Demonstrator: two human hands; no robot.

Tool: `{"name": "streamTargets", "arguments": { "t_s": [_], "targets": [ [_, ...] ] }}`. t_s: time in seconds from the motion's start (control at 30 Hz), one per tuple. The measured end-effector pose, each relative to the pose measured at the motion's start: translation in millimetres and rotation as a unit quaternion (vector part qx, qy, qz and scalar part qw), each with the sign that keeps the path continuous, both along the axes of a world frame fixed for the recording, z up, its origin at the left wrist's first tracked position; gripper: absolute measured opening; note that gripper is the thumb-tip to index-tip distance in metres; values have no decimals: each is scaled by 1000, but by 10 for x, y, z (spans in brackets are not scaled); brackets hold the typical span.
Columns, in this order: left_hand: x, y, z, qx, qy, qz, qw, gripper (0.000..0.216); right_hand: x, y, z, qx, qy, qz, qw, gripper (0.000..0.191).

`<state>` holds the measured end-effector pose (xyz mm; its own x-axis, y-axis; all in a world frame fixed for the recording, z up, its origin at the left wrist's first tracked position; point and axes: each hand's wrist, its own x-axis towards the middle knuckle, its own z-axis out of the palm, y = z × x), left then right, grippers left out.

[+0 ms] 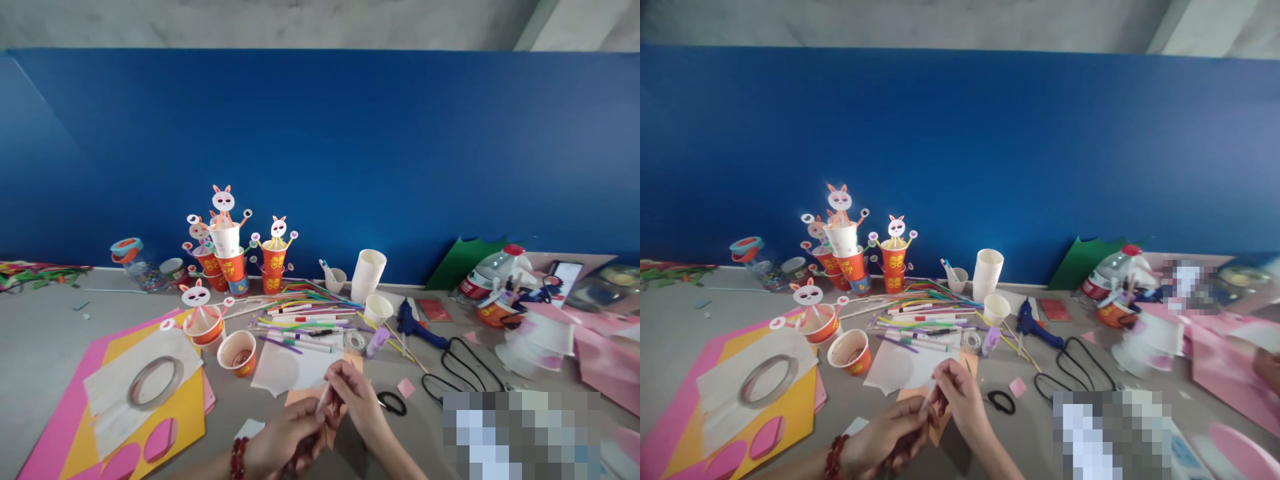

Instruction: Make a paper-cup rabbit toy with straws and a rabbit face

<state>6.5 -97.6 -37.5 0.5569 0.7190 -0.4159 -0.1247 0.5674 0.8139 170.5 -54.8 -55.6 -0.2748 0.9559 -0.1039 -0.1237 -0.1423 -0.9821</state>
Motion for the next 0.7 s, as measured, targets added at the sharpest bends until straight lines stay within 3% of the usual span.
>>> {"name": "streamTargets", "arguments": {
  "t_s": [0.1,0.17,0.27,0.33,0.5,0.7],
  "targets": [
    [19,94,17,2,-15,32,999,43,-18,111,15,35,-67,27,997,45],
    [-19,205,39,-11,-38,55,998,37,-11,244,81,111,-175,17,978,43],
    [-112,422,73,-50,-76,115,989,28,-17,533,214,232,-367,6,901,27],
    [-158,550,77,-54,-92,136,985,27,-57,757,269,254,-404,-9,879,17],
    [-159,637,3,-65,-100,135,984,26,-213,1161,225,257,-473,-7,843,16],
    [-124,586,-92,-49,-88,152,983,26,-237,1239,195,262,-464,9,846,17]
  ]
}}
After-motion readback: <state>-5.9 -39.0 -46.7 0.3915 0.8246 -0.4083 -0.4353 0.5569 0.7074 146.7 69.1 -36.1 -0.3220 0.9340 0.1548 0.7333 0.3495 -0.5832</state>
